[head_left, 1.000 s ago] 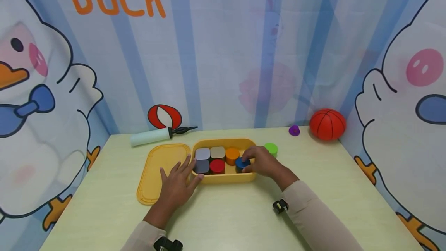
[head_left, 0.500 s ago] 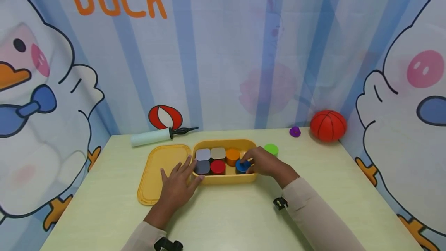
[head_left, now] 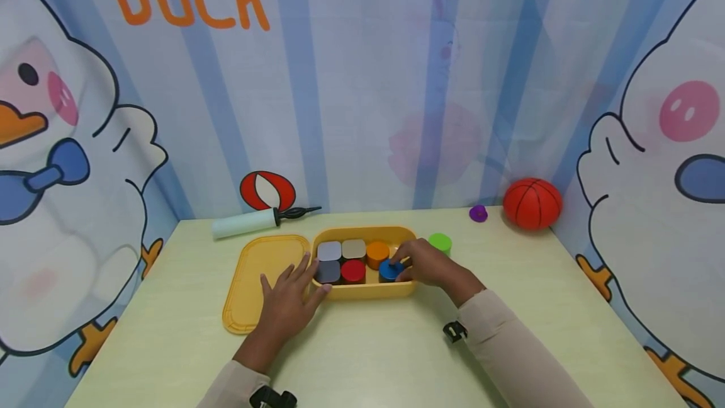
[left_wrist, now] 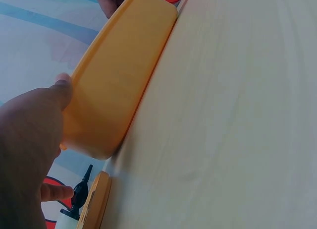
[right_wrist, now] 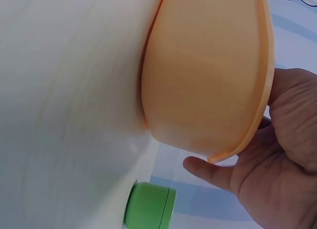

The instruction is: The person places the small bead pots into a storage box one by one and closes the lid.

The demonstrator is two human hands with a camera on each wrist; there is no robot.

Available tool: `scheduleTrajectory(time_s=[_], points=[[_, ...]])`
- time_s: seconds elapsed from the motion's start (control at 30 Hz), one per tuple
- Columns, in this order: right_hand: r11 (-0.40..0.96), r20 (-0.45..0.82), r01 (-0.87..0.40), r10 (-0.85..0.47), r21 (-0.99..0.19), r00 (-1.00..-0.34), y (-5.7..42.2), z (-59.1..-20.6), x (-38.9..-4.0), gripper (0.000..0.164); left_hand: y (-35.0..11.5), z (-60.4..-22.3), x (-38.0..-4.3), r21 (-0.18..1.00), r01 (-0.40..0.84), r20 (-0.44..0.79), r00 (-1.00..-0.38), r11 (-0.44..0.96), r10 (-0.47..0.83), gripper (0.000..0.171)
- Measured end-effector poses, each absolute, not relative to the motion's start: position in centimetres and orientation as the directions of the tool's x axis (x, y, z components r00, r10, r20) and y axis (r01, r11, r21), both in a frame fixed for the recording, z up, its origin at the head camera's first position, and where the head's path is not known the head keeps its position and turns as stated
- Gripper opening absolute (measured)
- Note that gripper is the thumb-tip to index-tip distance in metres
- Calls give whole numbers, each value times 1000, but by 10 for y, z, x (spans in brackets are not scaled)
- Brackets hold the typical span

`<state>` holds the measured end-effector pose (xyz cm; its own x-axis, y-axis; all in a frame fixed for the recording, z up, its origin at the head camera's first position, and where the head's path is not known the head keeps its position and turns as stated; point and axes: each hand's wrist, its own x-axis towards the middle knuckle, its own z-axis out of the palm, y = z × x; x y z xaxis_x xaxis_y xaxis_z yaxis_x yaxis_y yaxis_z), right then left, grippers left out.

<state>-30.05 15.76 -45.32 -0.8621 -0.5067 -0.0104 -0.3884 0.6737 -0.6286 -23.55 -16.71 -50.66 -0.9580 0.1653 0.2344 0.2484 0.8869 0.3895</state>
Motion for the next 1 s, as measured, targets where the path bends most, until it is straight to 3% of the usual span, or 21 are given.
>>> scheduleTrajectory(time_s=[0.23, 0.63, 1.0], points=[[685, 47, -440, -512, -581, -858, 155, -457, -303, 31, -167, -507, -236, 392, 249, 233, -958, 886, 166, 74], [663, -27, -291, -425, -690, -905, 152, -459, -299, 35, -168, -506, -235, 404, 255, 235, -957, 879, 170, 73], [643, -12, -296, -429, -706, -903, 155, -460, -296, 33, -168, -508, -236, 405, 259, 239, -956, 877, 172, 73]])
